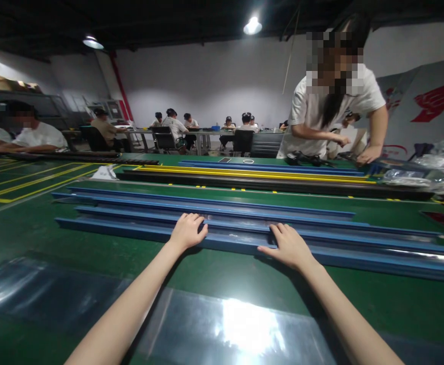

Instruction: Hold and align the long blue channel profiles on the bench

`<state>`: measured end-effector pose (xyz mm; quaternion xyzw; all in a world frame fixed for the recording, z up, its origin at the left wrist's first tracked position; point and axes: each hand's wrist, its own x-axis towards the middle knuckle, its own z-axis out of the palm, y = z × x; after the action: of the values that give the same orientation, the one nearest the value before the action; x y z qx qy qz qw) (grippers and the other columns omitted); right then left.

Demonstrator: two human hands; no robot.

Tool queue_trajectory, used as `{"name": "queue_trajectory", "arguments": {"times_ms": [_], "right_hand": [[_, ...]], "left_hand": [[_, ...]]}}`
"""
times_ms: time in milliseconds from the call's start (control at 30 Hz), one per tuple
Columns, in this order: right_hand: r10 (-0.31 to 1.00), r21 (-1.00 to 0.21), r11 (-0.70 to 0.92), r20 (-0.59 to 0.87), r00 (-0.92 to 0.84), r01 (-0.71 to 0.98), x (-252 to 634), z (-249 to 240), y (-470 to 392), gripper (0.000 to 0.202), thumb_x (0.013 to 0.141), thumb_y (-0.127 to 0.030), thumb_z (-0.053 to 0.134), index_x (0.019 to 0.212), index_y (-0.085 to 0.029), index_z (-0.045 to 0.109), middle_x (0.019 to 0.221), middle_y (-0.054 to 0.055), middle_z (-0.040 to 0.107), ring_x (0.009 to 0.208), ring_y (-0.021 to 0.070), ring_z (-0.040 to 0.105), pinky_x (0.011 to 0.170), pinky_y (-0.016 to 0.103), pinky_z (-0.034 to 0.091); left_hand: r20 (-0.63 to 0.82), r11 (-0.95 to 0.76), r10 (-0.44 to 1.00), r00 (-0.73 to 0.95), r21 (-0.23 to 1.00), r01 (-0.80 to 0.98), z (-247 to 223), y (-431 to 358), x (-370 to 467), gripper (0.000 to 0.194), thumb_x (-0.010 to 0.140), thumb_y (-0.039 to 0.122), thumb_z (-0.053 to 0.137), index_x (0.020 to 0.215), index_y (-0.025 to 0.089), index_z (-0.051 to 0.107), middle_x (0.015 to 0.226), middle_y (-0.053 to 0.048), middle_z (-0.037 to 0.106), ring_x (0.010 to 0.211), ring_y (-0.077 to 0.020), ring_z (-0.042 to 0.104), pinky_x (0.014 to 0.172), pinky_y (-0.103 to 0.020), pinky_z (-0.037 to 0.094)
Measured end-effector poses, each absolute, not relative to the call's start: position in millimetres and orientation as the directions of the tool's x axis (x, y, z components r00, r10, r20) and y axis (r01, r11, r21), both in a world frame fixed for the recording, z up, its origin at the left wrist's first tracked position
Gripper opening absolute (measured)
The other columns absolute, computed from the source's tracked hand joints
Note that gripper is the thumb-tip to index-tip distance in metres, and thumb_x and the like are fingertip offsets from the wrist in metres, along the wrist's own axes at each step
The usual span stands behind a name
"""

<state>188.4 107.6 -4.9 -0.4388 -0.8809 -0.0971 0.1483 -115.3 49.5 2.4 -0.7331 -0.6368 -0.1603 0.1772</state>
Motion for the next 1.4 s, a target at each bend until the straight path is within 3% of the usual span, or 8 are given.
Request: {"name": "queue_trajectory", "arguments": {"times_ms": [533, 800, 1233, 1400], "right_hand": [[0.765, 0.028, 0.568, 0.351, -0.541, 0.822, 158, -6, 144, 0.077, 0.073, -0.072, 0.032, 0.113, -0.010, 0.053, 0.099, 0.016, 0.058, 0.093, 0.0277, 0.050, 0.084, 0.037, 0.035], [0.749, 0.009, 0.599, 0.347, -0.564, 0.801, 157, -4, 150, 0.077, 0.071, -0.074, 0.032, 0.111, -0.012, 0.054, 0.098, 0.015, 0.059, 0.093, 0.0279, 0.050, 0.083, 0.038, 0.035], [0.723, -0.007, 0.651, 0.310, -0.617, 0.759, 173, -2, 147, 0.078, 0.073, -0.071, 0.034, 0.117, -0.008, 0.051, 0.106, 0.018, 0.058, 0.097, 0.0291, 0.051, 0.083, 0.039, 0.036], [0.736, -0.012, 0.644, 0.281, -0.615, 0.765, 175, 2, 146, 0.073, 0.070, -0.072, 0.039, 0.113, -0.014, 0.055, 0.103, 0.014, 0.061, 0.096, 0.0286, 0.053, 0.085, 0.042, 0.034]], "left_hand": [[0.400, -0.084, 0.908, 0.124, -0.117, 0.990, 2, 93, -145, 0.034, 0.082, 0.025, 0.033, 0.096, 0.014, 0.062, 0.090, -0.010, 0.064, 0.086, -0.0223, 0.057, 0.078, -0.035, 0.040], [0.354, -0.021, 0.935, 0.033, -0.039, 0.999, 6, 97, -142, 0.028, 0.083, 0.027, 0.035, 0.091, 0.018, 0.060, 0.090, -0.008, 0.061, 0.087, -0.0200, 0.054, 0.080, -0.033, 0.042], [0.321, -0.020, 0.946, 0.047, -0.087, 0.996, 7, 87, -129, 0.030, 0.086, 0.026, 0.032, 0.090, 0.015, 0.059, 0.088, -0.010, 0.060, 0.085, -0.0204, 0.054, 0.081, -0.033, 0.041], [0.217, -0.064, 0.972, 0.087, -0.111, 0.992, 19, 89, -133, 0.033, 0.086, 0.040, 0.035, 0.087, 0.017, 0.060, 0.084, -0.008, 0.062, 0.083, -0.0201, 0.057, 0.076, -0.031, 0.042]]}}
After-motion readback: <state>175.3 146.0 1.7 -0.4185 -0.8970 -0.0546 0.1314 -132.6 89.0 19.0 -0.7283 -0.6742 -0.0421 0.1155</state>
